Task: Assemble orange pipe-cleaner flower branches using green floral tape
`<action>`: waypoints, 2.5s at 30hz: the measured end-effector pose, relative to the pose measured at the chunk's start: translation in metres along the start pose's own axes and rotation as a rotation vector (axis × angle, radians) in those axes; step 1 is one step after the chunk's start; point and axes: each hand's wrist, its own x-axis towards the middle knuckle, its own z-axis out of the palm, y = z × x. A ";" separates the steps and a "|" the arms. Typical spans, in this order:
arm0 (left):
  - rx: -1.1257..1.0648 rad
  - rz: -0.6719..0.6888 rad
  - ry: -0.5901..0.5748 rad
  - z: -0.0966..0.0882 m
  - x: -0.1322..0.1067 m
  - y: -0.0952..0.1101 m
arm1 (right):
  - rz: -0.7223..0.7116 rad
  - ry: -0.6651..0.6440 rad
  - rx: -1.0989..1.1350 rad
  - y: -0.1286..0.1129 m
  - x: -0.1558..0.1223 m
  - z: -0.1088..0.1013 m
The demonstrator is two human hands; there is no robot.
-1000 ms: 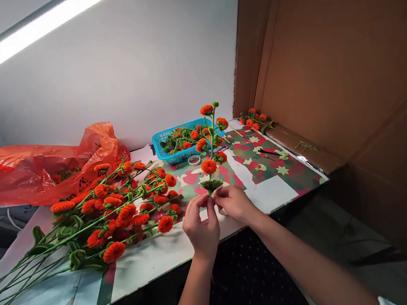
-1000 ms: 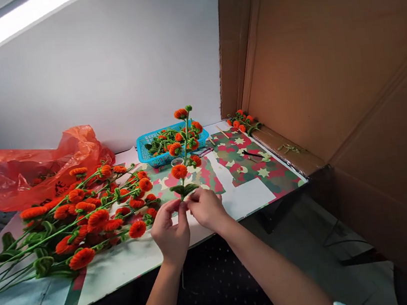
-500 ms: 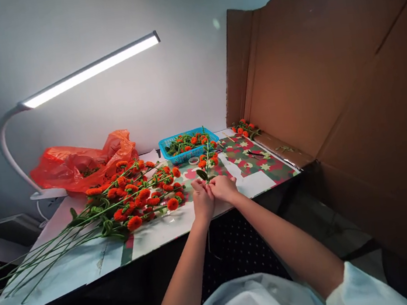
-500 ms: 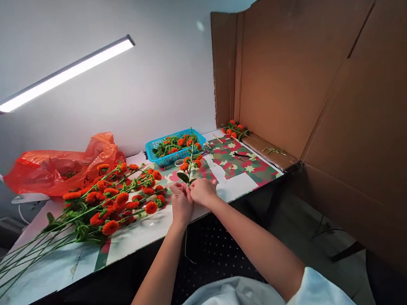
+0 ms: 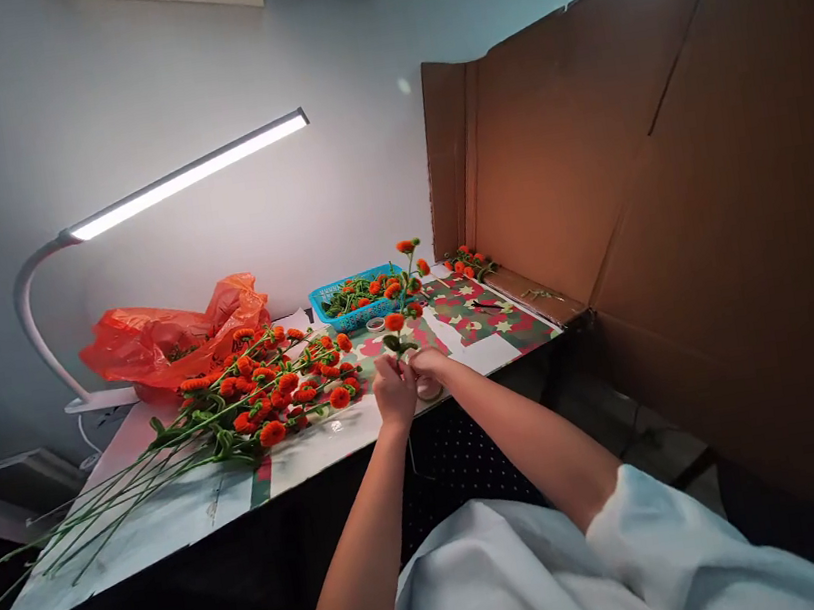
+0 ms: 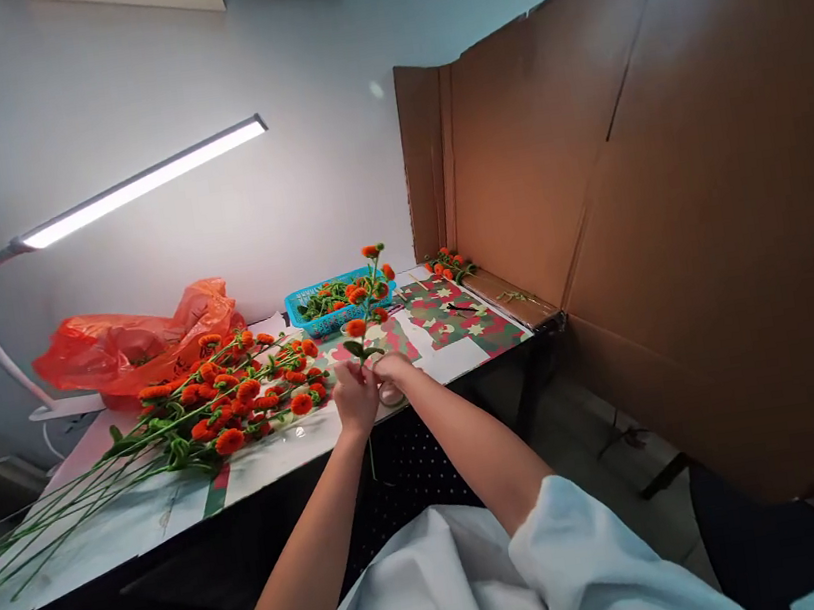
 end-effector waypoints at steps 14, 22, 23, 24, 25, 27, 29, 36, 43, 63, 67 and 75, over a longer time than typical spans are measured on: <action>-0.608 -0.107 -0.006 -0.020 0.005 0.059 | -0.344 0.195 -0.431 0.050 -0.014 -0.011; -0.969 -0.239 -0.164 -0.059 -0.006 0.104 | -0.363 0.192 0.022 0.037 -0.056 -0.023; -1.027 -0.252 -0.179 -0.063 -0.007 0.105 | -0.361 0.128 0.273 0.031 -0.073 -0.026; -1.071 -0.255 -0.190 -0.066 -0.009 0.105 | -0.406 -0.053 0.526 0.027 -0.091 -0.028; -1.091 -0.244 -0.193 -0.069 -0.010 0.104 | -0.457 -0.282 0.757 0.022 -0.109 -0.029; -1.070 -0.195 -0.182 -0.073 -0.013 0.102 | -0.431 -0.672 1.114 0.014 -0.139 -0.029; -1.033 -0.164 -0.181 -0.075 -0.015 0.099 | -0.321 -0.696 1.384 0.008 -0.156 -0.025; -0.905 -0.212 -0.161 -0.080 -0.018 0.099 | -0.187 -0.400 1.469 -0.003 -0.152 -0.008; -0.809 -0.279 -0.148 -0.079 -0.019 0.089 | -0.240 -0.262 1.248 0.002 -0.146 -0.006; -0.546 -0.319 -0.063 -0.074 -0.031 0.097 | -0.335 0.107 0.872 0.006 -0.150 0.007; -0.524 -0.342 -0.105 -0.080 -0.030 0.095 | -0.364 0.146 0.809 0.008 -0.152 0.011; -0.368 -0.327 -0.054 -0.082 -0.038 0.097 | -0.547 0.287 0.565 0.007 -0.154 0.016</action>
